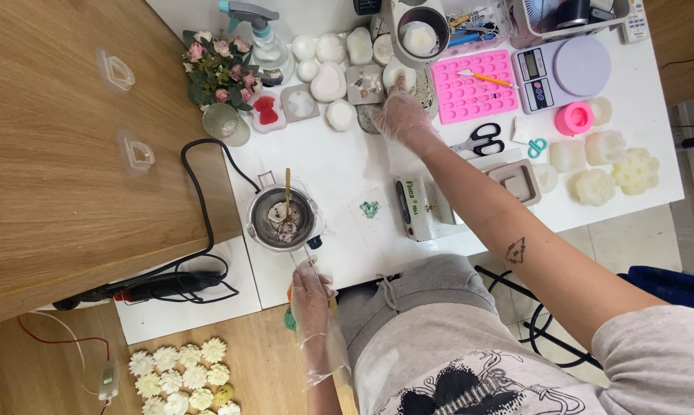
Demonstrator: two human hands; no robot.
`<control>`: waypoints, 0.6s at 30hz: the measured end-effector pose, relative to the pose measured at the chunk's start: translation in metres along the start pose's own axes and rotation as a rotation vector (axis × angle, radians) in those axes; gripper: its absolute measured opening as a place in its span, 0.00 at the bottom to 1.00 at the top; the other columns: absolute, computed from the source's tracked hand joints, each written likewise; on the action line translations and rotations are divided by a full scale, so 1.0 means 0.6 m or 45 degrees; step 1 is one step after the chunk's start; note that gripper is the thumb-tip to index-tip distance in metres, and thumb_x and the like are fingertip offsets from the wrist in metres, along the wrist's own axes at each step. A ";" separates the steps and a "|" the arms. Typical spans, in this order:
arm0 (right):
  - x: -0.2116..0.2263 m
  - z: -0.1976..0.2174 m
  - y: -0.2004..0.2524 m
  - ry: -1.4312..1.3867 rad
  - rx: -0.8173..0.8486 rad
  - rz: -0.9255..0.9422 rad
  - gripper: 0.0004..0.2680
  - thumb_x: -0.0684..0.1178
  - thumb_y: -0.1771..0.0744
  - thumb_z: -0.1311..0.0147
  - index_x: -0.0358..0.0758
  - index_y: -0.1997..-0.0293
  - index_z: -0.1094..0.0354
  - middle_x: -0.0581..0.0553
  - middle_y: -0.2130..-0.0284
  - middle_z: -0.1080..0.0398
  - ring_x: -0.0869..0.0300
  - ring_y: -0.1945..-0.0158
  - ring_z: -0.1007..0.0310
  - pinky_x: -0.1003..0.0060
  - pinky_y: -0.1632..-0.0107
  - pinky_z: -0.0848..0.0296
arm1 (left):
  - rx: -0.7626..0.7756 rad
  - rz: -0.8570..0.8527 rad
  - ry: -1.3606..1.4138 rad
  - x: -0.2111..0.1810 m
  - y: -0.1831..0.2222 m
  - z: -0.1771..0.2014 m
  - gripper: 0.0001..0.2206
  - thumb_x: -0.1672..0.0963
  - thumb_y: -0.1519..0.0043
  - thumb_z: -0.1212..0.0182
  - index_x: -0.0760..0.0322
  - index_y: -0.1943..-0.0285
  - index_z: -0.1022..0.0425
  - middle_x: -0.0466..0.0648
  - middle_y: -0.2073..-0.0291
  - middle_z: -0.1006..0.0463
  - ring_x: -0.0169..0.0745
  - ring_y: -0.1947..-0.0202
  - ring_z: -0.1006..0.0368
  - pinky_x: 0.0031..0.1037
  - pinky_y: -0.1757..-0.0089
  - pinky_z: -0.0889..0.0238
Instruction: Stirring and preparing wax in a small melting pot for candle making.
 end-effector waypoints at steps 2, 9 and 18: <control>0.064 0.101 0.044 -0.116 0.110 -0.155 0.33 0.66 0.29 0.49 0.14 0.33 0.53 0.21 0.29 0.63 0.35 0.28 0.46 0.52 0.31 0.41 | -0.002 0.017 0.023 0.007 -0.006 0.000 0.17 0.51 0.28 0.58 0.62 0.40 0.28 0.46 0.75 0.27 0.27 0.80 0.36 0.23 0.72 0.31; 0.090 0.148 0.066 -0.134 0.191 -0.244 0.36 0.66 0.31 0.50 0.14 0.30 0.59 0.25 0.27 0.64 0.36 0.34 0.39 0.53 0.35 0.36 | -0.011 0.075 -0.008 -0.011 0.007 -0.003 0.18 0.51 0.28 0.58 0.63 0.40 0.28 0.46 0.75 0.27 0.28 0.80 0.35 0.23 0.72 0.31; 0.038 0.113 -0.049 -0.453 0.088 -0.009 0.34 0.69 0.29 0.58 0.16 0.30 0.52 0.17 0.28 0.58 0.36 0.34 0.36 0.55 0.30 0.38 | 0.013 0.030 0.111 0.018 -0.015 0.011 0.18 0.50 0.29 0.56 0.62 0.40 0.27 0.44 0.77 0.29 0.26 0.81 0.37 0.22 0.76 0.38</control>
Point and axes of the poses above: each hand's wrist, its own y-axis away from the middle knuckle, its own z-axis out of the back of the hand, x = y × z, the point moved 4 cm from there along -y, towards the middle knuckle
